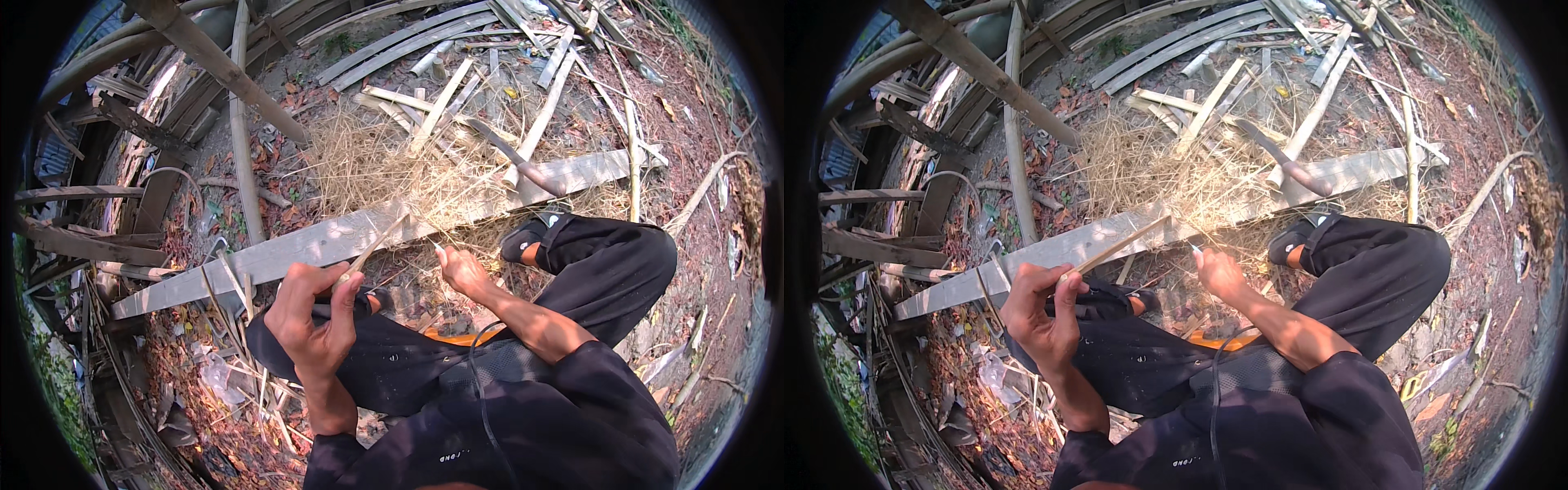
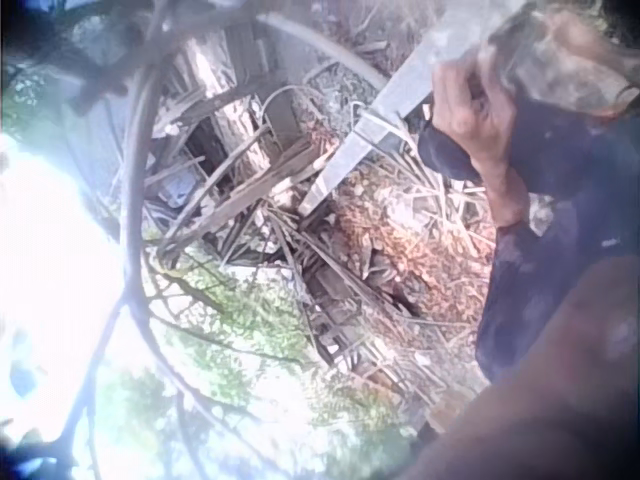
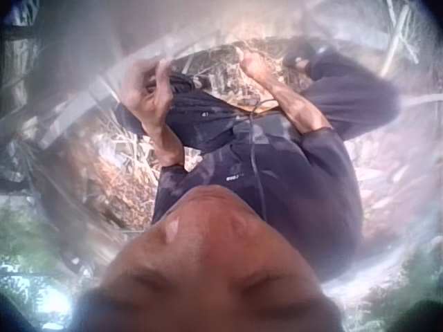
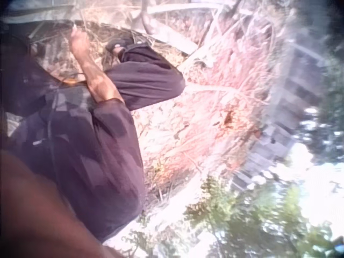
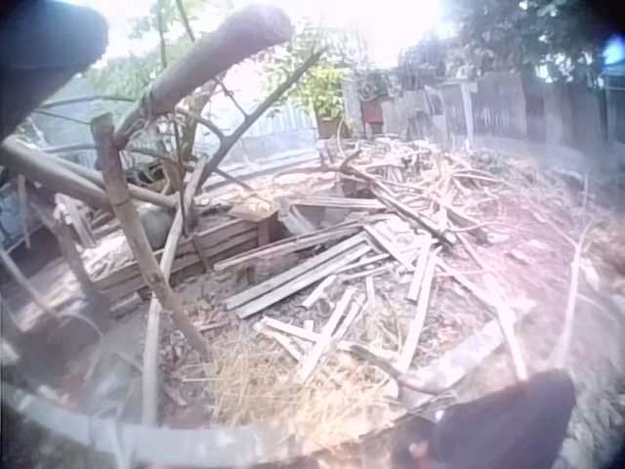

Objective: The person sits cross-legged on the ground and uses a small knife to shave thin strips from a piece of wood held in their left hand. They repeatedly scrape the blade along the wood's surface, creating fine shavings that fall onto the ground.

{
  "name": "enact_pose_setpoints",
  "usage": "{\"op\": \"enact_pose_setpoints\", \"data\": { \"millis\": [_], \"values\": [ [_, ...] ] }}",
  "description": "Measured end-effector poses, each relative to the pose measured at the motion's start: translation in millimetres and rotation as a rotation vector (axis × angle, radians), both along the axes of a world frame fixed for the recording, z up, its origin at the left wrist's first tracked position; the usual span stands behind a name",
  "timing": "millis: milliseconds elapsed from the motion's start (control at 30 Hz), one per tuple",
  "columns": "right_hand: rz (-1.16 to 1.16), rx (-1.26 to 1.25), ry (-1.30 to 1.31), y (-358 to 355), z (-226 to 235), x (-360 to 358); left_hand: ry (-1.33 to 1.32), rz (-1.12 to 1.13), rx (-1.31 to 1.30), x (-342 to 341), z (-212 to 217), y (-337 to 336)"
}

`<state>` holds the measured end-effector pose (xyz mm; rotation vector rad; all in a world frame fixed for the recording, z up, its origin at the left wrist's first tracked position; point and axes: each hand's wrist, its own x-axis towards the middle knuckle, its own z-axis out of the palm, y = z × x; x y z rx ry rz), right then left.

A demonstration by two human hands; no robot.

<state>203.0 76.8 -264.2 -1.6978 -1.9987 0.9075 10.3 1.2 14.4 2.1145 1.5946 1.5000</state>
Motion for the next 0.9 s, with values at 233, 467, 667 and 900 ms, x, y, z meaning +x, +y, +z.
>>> {"op": "enact_pose_setpoints", "data": {
  "millis": [233,467,667,900],
  "values": [
    [0.132,0.023,0.352,-4,142,-37,0.003,0.138,0.027,-10,-9,0],
    [0.141,0.108,0.098,5,85,-43,0.017,0.209,0.028,-10,-4,-1],
    [0.023,-0.016,-0.089,6,-27,2,0.091,0.146,0.012,-4,-3,-1],
    [0.074,0.021,0.345,15,93,-42,-0.042,0.261,0.001,-11,-6,-2]
  ]
}}
